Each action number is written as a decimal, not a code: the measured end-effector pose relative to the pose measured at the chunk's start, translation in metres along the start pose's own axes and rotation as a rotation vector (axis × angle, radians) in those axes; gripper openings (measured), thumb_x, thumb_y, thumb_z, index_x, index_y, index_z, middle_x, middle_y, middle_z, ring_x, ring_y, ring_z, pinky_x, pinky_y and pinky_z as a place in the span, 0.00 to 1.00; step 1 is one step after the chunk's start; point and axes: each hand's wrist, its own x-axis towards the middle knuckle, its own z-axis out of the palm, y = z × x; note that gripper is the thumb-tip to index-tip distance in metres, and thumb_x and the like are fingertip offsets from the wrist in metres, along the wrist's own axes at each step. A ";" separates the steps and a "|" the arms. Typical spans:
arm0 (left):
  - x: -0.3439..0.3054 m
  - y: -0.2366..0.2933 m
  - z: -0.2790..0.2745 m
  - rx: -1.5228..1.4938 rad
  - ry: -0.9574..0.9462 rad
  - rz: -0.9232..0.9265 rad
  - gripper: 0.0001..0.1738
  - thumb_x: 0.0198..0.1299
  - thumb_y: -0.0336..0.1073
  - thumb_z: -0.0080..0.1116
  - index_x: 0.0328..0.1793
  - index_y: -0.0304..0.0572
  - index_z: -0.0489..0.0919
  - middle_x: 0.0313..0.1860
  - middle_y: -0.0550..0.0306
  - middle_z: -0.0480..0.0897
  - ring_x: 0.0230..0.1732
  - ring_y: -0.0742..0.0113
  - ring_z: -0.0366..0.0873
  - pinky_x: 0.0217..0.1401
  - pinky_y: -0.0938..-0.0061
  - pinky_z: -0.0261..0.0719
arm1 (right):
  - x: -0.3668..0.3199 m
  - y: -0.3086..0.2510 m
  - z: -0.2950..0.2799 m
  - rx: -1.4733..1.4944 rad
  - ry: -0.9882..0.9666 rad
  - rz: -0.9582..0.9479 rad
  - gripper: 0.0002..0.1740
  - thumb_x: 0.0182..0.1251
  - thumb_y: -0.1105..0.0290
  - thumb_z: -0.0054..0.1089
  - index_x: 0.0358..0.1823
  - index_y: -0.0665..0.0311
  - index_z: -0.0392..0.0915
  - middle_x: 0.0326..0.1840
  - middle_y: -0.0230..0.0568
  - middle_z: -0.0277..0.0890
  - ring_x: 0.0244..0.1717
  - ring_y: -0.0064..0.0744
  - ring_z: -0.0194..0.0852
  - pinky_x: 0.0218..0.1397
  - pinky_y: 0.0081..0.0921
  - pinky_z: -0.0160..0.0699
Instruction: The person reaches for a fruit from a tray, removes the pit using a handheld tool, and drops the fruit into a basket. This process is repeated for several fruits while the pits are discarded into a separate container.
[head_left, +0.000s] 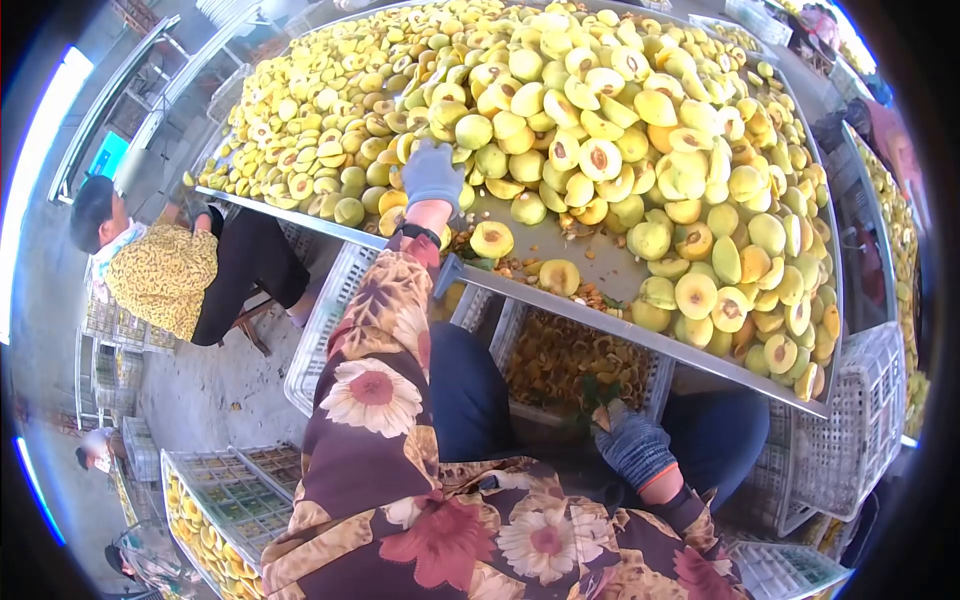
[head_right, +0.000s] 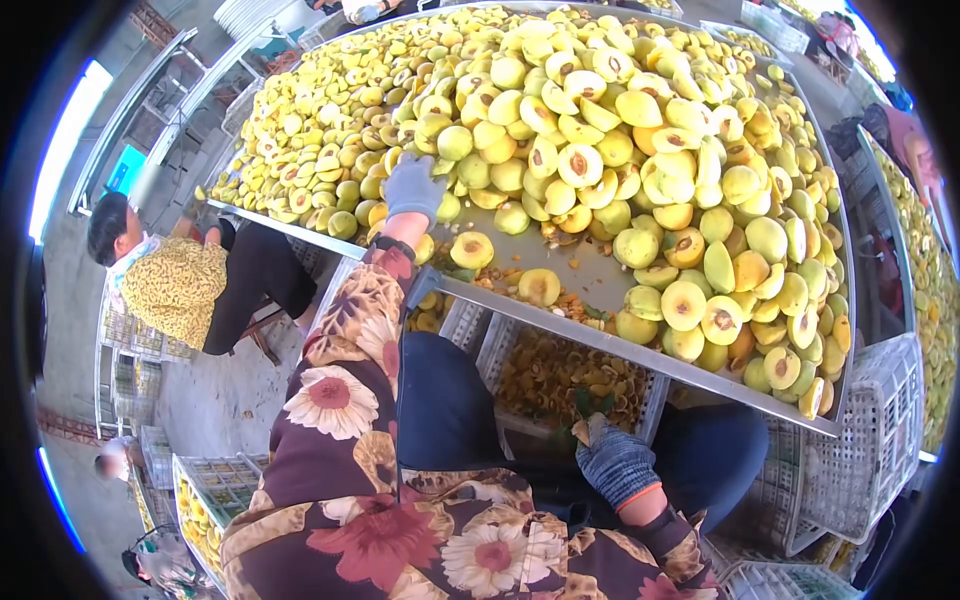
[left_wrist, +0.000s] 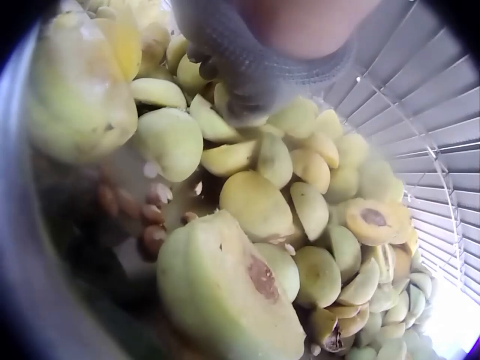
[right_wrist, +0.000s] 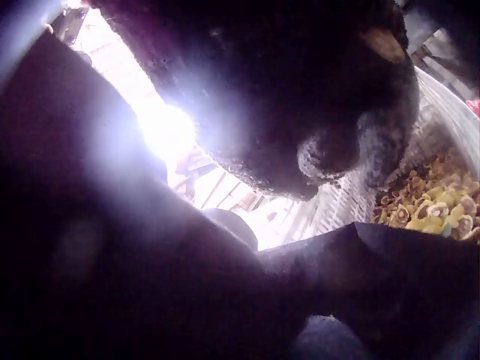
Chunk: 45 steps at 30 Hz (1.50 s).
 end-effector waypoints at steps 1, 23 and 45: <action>-0.002 -0.001 0.000 -0.037 -0.034 -0.005 0.20 0.49 0.48 0.65 0.46 0.48 0.79 0.52 0.48 0.75 0.49 0.48 0.77 0.49 0.57 0.77 | -0.001 0.000 0.000 0.011 0.015 -0.020 0.15 0.64 0.54 0.53 0.43 0.58 0.71 0.23 0.51 0.79 0.26 0.54 0.80 0.30 0.46 0.76; -0.233 0.109 -0.126 -2.236 -0.651 0.046 0.22 0.68 0.36 0.47 0.66 0.36 0.70 0.63 0.52 0.74 0.64 0.63 0.71 0.68 0.69 0.66 | 0.010 -0.042 -0.055 2.090 -0.109 -0.016 0.07 0.67 0.64 0.55 0.42 0.54 0.68 0.26 0.29 0.66 0.19 0.21 0.64 0.20 0.22 0.64; -0.244 0.132 -0.105 -2.444 -0.622 -0.249 0.35 0.68 0.63 0.42 0.59 0.35 0.73 0.51 0.52 0.79 0.54 0.60 0.76 0.60 0.64 0.73 | 0.019 -0.028 -0.031 2.122 -0.236 0.103 0.07 0.66 0.66 0.55 0.36 0.61 0.73 0.24 0.34 0.71 0.17 0.22 0.67 0.20 0.22 0.71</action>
